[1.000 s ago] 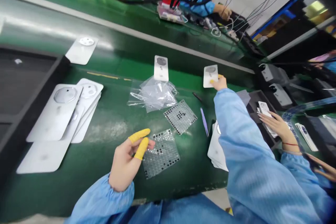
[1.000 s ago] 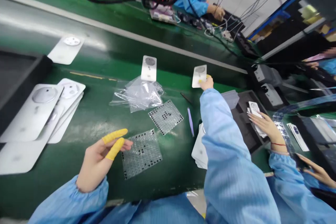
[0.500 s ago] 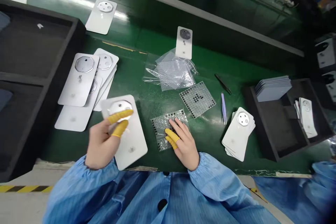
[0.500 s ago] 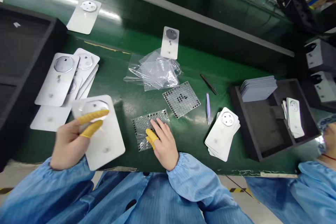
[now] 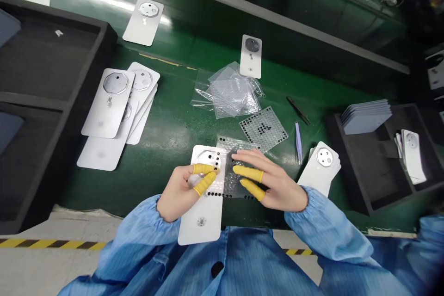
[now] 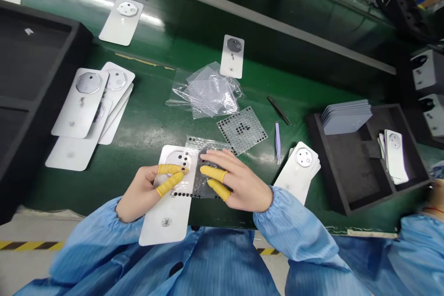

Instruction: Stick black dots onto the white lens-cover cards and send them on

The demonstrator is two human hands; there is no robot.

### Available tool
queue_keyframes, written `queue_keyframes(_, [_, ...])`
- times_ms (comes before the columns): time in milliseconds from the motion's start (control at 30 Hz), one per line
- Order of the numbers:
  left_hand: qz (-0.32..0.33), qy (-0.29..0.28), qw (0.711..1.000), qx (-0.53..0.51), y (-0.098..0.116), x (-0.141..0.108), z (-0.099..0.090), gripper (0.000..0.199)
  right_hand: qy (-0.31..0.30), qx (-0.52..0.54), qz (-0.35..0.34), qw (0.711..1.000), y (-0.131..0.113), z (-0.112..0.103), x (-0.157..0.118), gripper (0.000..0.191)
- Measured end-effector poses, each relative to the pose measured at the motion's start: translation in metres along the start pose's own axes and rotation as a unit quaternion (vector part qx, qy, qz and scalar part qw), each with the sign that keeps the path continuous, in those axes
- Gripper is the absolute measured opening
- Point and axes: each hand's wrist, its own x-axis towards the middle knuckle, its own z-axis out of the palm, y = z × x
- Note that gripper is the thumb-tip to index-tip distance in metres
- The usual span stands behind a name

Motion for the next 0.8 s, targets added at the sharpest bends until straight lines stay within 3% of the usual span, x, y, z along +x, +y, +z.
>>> queue_keyframes(67, [0.005, 0.017, 1.0, 0.008, -0.002, -0.002, 0.005, 0.018, 0.073, 0.023, 0.023, 0.997, -0.004, 0.009, 0.007, 0.035])
queue_keyframes(133, [0.016, 0.01, 1.0, 0.019, -0.005, -0.004, 0.009, 0.017, 0.11, 0.012, 0.025, 0.994, -0.008, 0.024, 0.011, 0.031])
queue_keyframes(267, [0.073, 0.034, 0.993, 0.087, -0.014, -0.008, 0.013, 0.019, 0.112, -0.043, 0.016, 0.993, -0.006, 0.052, 0.012, 0.032])
queue_keyframes(400, [0.162, 0.067, 0.966, 0.19, -0.025, -0.007, 0.015, 0.02, 0.134, -0.033, 0.004, 0.99, 0.0, 0.064, 0.009, 0.036])
queue_keyframes(500, [0.223, 0.081, 0.94, 0.246, -0.032, -0.004, 0.013, 0.021, 0.164, 0.021, 0.059, 0.985, 0.006, 0.069, 0.012, 0.027])
queue_keyframes(567, [0.214, 0.07, 0.941, 0.253, -0.034, -0.002, 0.005, 0.021, 0.202, 0.042, 0.109, 0.973, 0.013, 0.073, 0.014, 0.019])
queue_keyframes(667, [0.129, 0.05, 0.962, 0.236, -0.034, -0.004, -0.018, 0.028, 0.236, 0.01, 0.118, 0.964, 0.021, 0.077, 0.013, 0.016])
queue_keyframes(733, [0.088, 0.082, 0.971, 0.207, -0.03, -0.011, -0.033, 0.044, 0.24, -0.029, 0.1, 0.965, 0.022, 0.076, 0.012, 0.018])
queue_keyframes(800, [0.084, 0.132, 0.976, 0.153, -0.023, -0.019, -0.04, 0.073, 0.247, -0.056, 0.087, 0.963, 0.017, 0.073, 0.013, 0.022])
